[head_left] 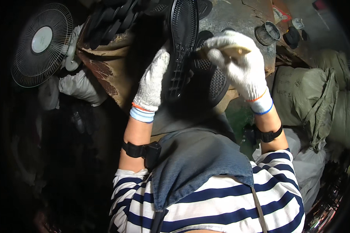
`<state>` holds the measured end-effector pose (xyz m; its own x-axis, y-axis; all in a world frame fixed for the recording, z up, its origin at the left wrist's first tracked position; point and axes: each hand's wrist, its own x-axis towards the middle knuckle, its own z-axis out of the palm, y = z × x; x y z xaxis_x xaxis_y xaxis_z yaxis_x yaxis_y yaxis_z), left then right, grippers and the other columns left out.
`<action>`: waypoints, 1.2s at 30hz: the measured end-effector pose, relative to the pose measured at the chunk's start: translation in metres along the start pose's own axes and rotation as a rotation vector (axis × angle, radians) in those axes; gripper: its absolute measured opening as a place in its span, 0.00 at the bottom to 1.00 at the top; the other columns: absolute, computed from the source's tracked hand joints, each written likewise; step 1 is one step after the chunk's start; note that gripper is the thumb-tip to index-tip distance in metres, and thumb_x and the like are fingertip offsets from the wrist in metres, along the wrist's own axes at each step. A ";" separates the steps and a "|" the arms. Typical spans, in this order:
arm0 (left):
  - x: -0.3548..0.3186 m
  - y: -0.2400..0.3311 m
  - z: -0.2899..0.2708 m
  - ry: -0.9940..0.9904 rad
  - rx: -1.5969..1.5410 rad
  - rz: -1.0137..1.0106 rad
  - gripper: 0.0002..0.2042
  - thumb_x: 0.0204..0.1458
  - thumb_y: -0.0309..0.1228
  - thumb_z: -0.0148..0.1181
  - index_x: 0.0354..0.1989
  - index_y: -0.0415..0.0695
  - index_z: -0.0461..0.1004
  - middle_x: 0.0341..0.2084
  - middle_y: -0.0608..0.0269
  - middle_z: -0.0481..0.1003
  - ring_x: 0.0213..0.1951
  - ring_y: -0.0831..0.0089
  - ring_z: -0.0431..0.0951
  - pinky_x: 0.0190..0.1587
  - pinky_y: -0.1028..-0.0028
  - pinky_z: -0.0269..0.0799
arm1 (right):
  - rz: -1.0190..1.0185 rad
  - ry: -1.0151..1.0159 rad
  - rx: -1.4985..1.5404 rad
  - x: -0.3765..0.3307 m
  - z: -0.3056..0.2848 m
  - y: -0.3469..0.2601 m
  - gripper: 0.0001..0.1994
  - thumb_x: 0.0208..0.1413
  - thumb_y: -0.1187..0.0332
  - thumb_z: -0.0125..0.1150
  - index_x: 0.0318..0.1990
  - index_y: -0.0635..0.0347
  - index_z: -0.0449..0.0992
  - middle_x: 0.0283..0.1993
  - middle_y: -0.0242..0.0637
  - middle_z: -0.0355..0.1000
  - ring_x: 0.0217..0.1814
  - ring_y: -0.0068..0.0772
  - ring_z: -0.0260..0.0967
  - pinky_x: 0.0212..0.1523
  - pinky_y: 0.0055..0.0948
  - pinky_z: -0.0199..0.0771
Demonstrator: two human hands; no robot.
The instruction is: The person pours liquid from a bottle into a container and then uses a brush to coat the bottom of shoe soles. They pick up the soles one at a time from a pile, apply the liquid, and place them back onto the workbench.
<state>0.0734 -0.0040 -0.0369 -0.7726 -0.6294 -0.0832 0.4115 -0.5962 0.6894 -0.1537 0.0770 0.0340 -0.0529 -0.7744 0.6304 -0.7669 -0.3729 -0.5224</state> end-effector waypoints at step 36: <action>-0.235 -0.036 -0.025 1.209 1.722 -0.083 0.18 0.70 0.36 0.44 0.64 0.41 0.65 0.53 0.57 0.75 0.50 0.75 0.78 0.47 0.70 0.77 | 0.501 -0.221 -0.725 -0.018 -0.152 0.315 0.20 0.64 0.49 0.51 0.53 0.45 0.82 0.56 0.36 0.80 0.60 0.40 0.75 0.65 0.40 0.67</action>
<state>0.2522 0.1535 -0.0600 0.1539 -0.9875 0.0332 -0.9027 -0.1269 0.4112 -0.4914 0.0509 -0.0551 -0.4222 -0.8675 0.2631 -0.9054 0.3893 -0.1694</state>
